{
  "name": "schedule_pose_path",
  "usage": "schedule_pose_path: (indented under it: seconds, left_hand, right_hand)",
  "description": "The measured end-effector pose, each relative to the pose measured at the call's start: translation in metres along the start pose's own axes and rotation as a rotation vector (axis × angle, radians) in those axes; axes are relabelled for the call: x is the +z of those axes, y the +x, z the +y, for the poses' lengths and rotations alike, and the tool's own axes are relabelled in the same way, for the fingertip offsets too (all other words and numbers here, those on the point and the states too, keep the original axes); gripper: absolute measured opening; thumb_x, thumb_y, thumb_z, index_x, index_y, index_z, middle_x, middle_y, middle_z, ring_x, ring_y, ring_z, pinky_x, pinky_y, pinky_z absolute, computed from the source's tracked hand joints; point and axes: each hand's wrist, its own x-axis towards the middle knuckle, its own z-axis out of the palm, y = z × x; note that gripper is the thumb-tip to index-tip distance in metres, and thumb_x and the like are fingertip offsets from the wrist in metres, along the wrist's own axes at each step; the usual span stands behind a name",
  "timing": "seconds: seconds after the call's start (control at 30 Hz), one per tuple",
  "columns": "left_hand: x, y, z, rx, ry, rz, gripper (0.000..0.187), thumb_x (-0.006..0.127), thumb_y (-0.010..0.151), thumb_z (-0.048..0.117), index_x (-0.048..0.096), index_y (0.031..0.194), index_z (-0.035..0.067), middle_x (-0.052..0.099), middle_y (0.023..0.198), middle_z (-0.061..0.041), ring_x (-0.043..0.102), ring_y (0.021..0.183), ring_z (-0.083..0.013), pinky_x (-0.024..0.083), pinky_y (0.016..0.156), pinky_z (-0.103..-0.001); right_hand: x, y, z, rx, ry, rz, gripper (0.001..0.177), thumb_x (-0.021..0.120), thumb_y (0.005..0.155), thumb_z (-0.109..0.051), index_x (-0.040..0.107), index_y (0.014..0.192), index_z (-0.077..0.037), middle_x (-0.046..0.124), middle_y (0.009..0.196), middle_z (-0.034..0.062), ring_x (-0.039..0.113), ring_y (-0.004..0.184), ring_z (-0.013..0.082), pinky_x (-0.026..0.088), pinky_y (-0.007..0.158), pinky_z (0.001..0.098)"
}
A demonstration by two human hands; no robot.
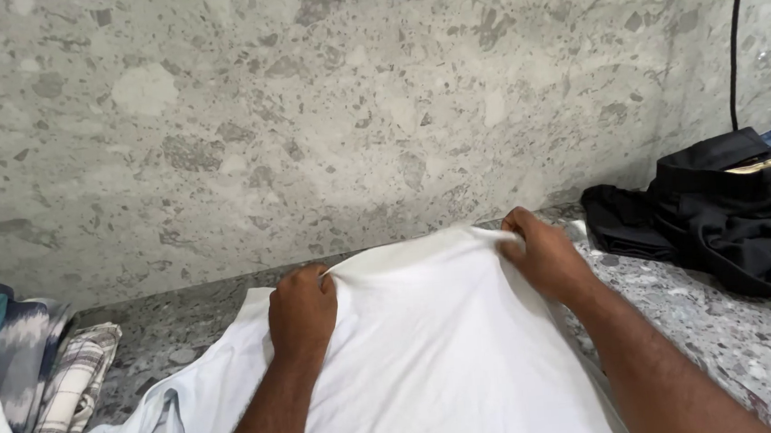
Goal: The person folds a white tank top on a marble countertop. They smooth the fabric, fold the sides inward, fold the bottom up, and then fold the top down to create a compact rectangle before placing it on a stack of folded clothes.
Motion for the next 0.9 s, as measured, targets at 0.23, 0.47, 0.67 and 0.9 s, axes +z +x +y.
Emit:
schedule_pose_path:
  seconds: [0.23, 0.47, 0.67, 0.9]
  left_hand:
    - [0.012, -0.004, 0.006, -0.091, -0.051, -0.066, 0.036, 0.063, 0.095, 0.016, 0.067, 0.13, 0.009, 0.076, 0.097, -0.022, 0.074, 0.092, -0.0397, 0.06, 0.083, -0.049]
    - [0.012, -0.022, 0.014, 0.074, 0.152, -0.395, 0.068, 0.061, 0.094, 0.043, 0.042, 0.15, 0.011, 0.047, 0.149, -0.013, 0.041, 0.14, -0.0307, 0.032, 0.117, -0.047]
    - [0.022, -0.021, 0.006, 0.063, 0.33, -0.564, 0.081, 0.034, 0.098, 0.07, 0.024, 0.161, 0.019, 0.013, 0.171, -0.007, 0.007, 0.158, -0.0258, 0.006, 0.126, -0.046]
    - [0.021, -0.02, 0.007, 0.056, 0.369, -0.529, 0.084, 0.032, 0.098, 0.072, 0.024, 0.162, 0.019, 0.014, 0.171, -0.007, 0.008, 0.158, -0.0251, 0.006, 0.127, -0.046]
  right_hand:
    - [0.028, 0.043, 0.058, -0.106, 0.05, -0.026, 0.021, 0.061, 0.097, -0.007, 0.061, 0.117, -0.007, 0.073, 0.12, 0.0174, 0.073, 0.107, 0.0272, 0.061, 0.094, 0.0429]
    - [0.036, 0.035, 0.053, -0.157, -0.088, -0.085, 0.033, 0.069, 0.094, -0.012, 0.067, 0.126, -0.016, 0.062, 0.139, 0.0133, 0.06, 0.128, 0.0284, 0.049, 0.109, 0.0444]
    - [0.048, 0.033, 0.047, -0.067, -0.223, -0.018, 0.03, 0.059, 0.102, -0.02, 0.068, 0.131, -0.021, 0.058, 0.138, 0.0121, 0.065, 0.119, 0.0275, 0.056, 0.107, 0.0398]
    - [0.048, 0.034, 0.012, -0.19, -0.828, -0.056, 0.038, 0.057, 0.103, -0.02, 0.057, 0.139, -0.012, 0.041, 0.156, 0.0175, 0.048, 0.136, 0.0358, 0.036, 0.114, 0.0627]
